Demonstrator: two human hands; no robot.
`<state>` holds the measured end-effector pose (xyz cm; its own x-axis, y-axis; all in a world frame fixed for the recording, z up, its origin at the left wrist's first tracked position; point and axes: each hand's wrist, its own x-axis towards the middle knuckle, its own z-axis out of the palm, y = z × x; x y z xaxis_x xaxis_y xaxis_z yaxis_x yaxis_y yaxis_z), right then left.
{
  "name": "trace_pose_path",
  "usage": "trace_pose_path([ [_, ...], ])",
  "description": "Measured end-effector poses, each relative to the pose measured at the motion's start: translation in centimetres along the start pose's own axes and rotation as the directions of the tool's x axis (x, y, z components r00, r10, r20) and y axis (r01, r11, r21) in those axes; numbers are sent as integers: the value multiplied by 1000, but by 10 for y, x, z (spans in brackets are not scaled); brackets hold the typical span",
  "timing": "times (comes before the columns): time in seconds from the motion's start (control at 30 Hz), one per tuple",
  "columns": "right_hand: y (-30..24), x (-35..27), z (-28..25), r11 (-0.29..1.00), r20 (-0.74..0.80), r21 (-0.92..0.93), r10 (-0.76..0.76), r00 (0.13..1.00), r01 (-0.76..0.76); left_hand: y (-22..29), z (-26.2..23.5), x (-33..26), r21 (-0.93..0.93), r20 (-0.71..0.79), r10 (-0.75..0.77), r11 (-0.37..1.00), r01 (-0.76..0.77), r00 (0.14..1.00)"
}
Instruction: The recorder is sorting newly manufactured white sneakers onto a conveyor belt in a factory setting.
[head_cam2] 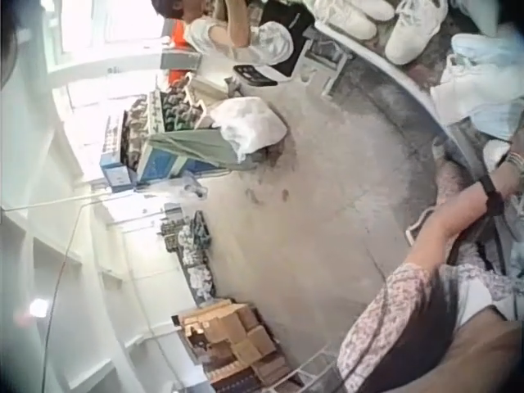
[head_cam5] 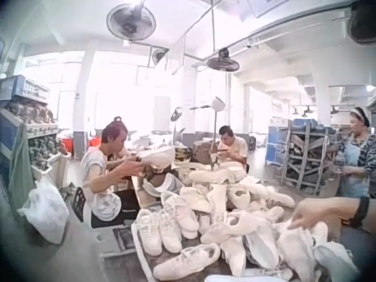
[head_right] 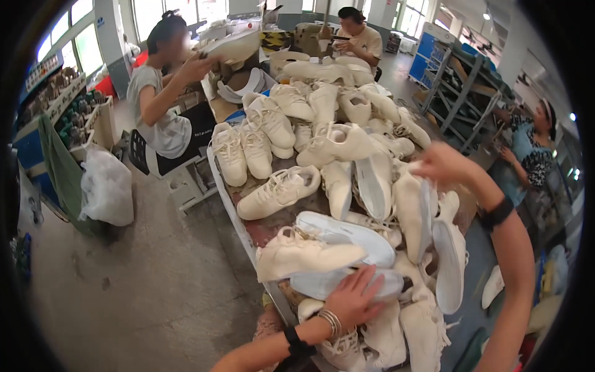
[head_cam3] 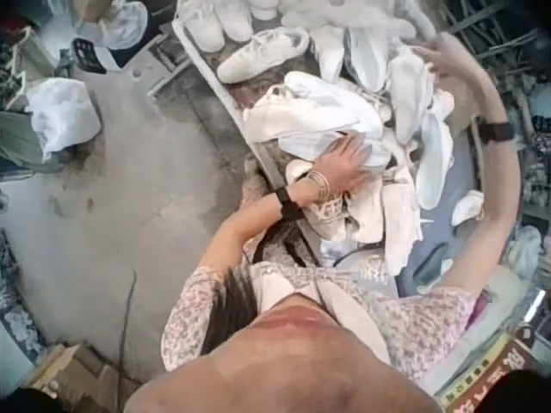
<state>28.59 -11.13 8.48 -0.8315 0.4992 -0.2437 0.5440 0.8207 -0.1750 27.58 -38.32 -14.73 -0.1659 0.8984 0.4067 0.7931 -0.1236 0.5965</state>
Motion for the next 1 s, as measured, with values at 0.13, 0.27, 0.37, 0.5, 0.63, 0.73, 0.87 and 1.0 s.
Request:
trace_pose_path([
  [0.13, -117, 159, 35, 905, -23, 351, -249, 968, 242, -12, 14, -12, -67, -94, 21, 997, -27, 995],
  [0.27, -143, 313, 114, 979, -18, -197, -48, 999, 43, -8, 20, -7, -205, -73, 50, 977, -64, 996],
  [0.37, -166, 353, 188, 998, -447, 32, 63, 892, -54, -7, 38, -20, -210, -7, 17, 977, -18, 1000],
  [0.5, -166, 341, 158, 993, -366, 116, 27, 930, 16, -6, 21, -25, -244, -9, -29, 970, 26, 1000],
  [0.63, -143, 278, 58, 817, -144, 566, -32, 989, 109, -14, 19, -19, -164, -150, 38, 985, -63, 988],
  [0.73, -79, 173, -5, 847, -137, 513, -79, 987, 139, -15, 18, -3, -128, -121, 91, 986, -106, 988],
  [0.87, 28, -38, -65, 862, -227, 504, 71, 971, 55, -12, 23, 5, 110, -96, 190, 978, -180, 977],
  [1.0, 118, -296, -46, 846, -292, 496, 376, 879, -197, -6, 8, -8, 222, -169, 213, 960, -173, 962],
])
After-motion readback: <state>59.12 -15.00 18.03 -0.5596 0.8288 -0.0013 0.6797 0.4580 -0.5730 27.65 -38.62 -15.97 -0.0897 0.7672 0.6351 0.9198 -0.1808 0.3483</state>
